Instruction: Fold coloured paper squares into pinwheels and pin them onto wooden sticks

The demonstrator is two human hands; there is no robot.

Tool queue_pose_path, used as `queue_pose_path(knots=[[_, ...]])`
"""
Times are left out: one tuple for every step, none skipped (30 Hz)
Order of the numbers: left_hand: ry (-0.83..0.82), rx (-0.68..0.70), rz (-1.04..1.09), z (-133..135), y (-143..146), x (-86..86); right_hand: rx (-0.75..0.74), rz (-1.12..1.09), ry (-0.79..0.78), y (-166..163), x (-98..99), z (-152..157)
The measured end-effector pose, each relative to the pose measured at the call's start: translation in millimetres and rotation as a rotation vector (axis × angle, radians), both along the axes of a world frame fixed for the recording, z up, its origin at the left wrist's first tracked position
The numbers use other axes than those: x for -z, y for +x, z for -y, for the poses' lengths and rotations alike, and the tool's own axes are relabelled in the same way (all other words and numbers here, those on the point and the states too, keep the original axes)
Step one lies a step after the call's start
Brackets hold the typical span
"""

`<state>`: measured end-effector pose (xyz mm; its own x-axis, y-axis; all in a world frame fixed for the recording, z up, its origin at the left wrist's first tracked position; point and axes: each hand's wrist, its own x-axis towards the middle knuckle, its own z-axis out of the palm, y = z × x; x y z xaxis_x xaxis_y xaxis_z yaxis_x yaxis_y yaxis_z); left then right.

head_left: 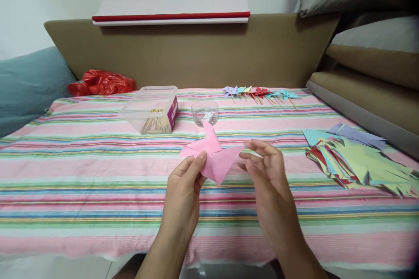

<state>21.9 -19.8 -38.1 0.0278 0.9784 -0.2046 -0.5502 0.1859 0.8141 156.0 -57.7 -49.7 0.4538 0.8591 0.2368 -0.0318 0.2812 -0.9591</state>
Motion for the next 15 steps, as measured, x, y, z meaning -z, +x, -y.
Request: queue_pose_path(knots=[[-0.015, -0.001, 0.02, -1.4, -1.9, -0.5, 0.025, 0.181, 0.047, 4.0, 0.4, 1.4], [-0.027, 0.0, 0.035, -2.2, -3.4, -1.0, 0.04, 0.378, 0.098, 7.2, 0.4, 3.0], [-0.034, 0.004, 0.042, -2.6, -4.3, -1.7, 0.047, 0.567, 0.148, 9.4, -0.1, 4.8], [-0.039, 0.01, 0.048, -2.5, -4.8, -2.4, 0.044, 0.729, 0.188, 10.6, -0.8, 6.4], [-0.041, 0.014, 0.053, -2.1, -4.8, -3.1, 0.033, 0.852, 0.217, 10.9, -1.6, 7.8], [-0.042, 0.021, 0.058, -1.5, -4.5, -3.6, 0.02, 0.932, 0.237, 10.6, -2.3, 8.8], [-0.043, 0.028, 0.06, -0.8, -4.0, -4.1, 0.012, 0.973, 0.25, 9.9, -2.9, 9.4], [-0.044, 0.036, 0.061, -0.2, -3.6, -4.3, 0.006, 0.99, 0.257, 9.0, -3.4, 9.6], [-0.045, 0.042, 0.06, 0.3, -3.2, -4.3, 0.001, 0.993, 0.26, 8.1, -3.8, 9.6], [-0.044, 0.049, 0.057, 0.6, -3.0, -4.2, 0.0, 0.984, 0.262, 7.3, -4.3, 9.3], [-0.038, 0.058, 0.048, 0.8, -3.0, -3.9, 0.001, 0.965, 0.258, 6.7, -5.0, 9.0], [-0.03, 0.065, 0.036, 0.8, -3.1, -3.6, -0.001, 0.934, 0.243, 6.3, -5.8, 8.8], [-0.018, 0.069, 0.019, 0.7, -3.3, -3.3, -0.003, 0.891, 0.223, 6.0, -6.7, 8.6], [-0.004, 0.072, -0.002, 0.6, -3.4, -3.0, -0.007, 0.839, 0.199, 5.8, -7.7, 8.5], [0.011, 0.073, -0.027, 0.6, -3.5, -2.8, -0.009, 0.781, 0.17, 5.8, -8.6, 8.4]])
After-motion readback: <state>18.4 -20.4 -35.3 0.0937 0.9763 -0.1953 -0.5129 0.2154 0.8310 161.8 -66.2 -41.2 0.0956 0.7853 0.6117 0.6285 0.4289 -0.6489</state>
